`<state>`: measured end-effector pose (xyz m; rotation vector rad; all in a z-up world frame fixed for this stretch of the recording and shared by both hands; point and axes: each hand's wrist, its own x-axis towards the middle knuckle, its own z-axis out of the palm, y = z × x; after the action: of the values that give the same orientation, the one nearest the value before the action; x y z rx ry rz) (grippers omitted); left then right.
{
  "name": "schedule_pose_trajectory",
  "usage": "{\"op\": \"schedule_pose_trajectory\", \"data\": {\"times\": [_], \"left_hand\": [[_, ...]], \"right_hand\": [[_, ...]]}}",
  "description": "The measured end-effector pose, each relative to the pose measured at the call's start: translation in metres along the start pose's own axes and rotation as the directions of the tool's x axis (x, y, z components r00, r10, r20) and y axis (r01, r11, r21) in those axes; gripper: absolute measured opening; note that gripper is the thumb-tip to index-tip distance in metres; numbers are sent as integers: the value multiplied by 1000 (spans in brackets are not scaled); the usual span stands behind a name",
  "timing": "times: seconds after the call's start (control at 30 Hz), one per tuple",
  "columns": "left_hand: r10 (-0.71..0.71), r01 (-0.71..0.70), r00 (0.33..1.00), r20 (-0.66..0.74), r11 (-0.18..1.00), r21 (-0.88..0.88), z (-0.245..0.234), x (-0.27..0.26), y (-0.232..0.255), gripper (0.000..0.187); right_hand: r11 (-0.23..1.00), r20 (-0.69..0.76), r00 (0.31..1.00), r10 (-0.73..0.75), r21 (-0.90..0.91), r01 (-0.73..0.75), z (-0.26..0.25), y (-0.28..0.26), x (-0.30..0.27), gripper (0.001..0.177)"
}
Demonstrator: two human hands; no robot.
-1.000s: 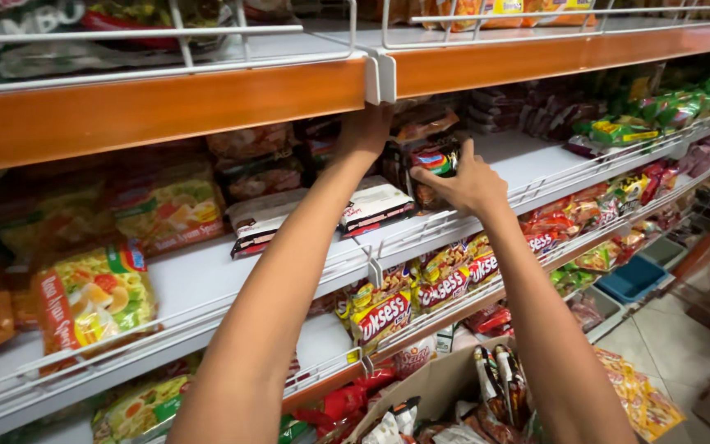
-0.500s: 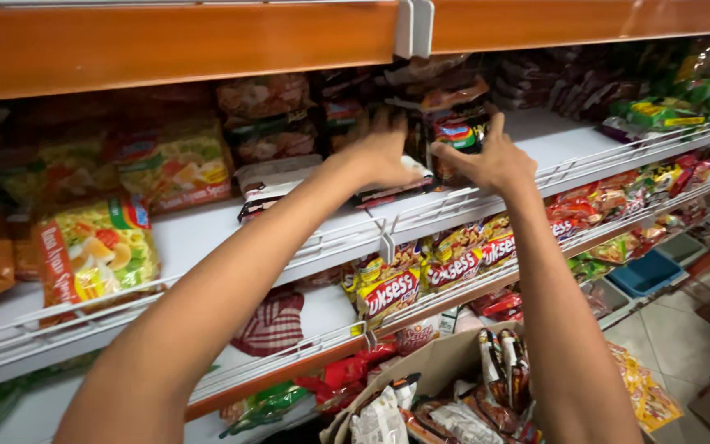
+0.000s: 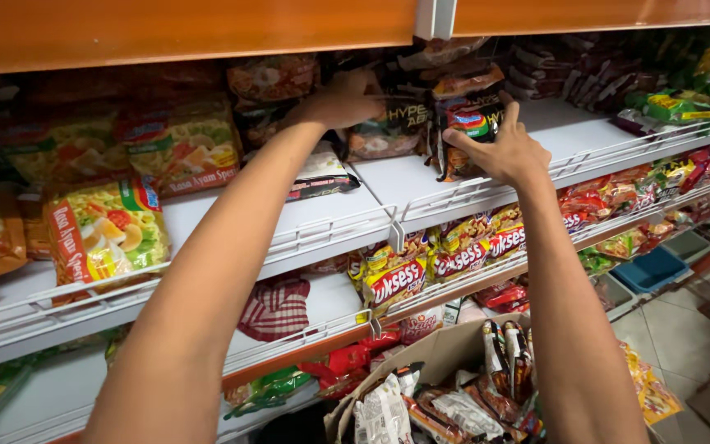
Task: The person sits on the floor in a store aisle and restocks snack packets from a cardboard box onto the shelves. They pick up packets, wipe them with a cloth, and place them on the shelves.
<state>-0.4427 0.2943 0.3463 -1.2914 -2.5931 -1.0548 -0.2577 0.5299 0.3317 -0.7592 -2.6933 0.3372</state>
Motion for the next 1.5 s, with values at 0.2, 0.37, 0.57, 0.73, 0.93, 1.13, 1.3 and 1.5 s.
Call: {"op": "schedule_pose_trajectory", "data": {"times": [0.2, 0.37, 0.57, 0.73, 0.93, 1.13, 1.3, 1.5], "left_hand": [[45, -46, 989, -140, 999, -8, 17, 14, -27, 35], [48, -36, 992, -118, 994, 103, 19, 27, -35, 36], [-102, 102, 995, -11, 976, 190, 10, 26, -44, 35], [-151, 172, 967, -207, 981, 85, 20, 8, -30, 47], [155, -14, 944, -293, 901, 433, 30, -31, -16, 100], [-370, 127, 861, 348, 820, 558, -46, -123, 4, 114], [-445, 156, 787, 427, 813, 561, -72, -145, 16, 78], [-179, 150, 887, 425, 983, 102, -70, -124, 9, 56]], "right_hand": [[1000, -16, 1000, -7, 16, 7, 1, 1, -1, 132], [999, -50, 998, -26, 23, 28, 2, 3, -1, 130], [1000, -63, 998, -23, 10, 23, 5, 6, 0, 129], [999, -75, 996, -44, 21, 45, 9, 9, 3, 129], [1000, -43, 999, -31, 6, 31, 10, 12, 7, 135], [998, -55, 997, -57, -25, 56, 10, 10, 5, 145], [999, -21, 999, -31, -23, 31, 7, 9, 1, 150], [998, -24, 999, -42, -39, 41, 13, 14, 9, 154]]}}
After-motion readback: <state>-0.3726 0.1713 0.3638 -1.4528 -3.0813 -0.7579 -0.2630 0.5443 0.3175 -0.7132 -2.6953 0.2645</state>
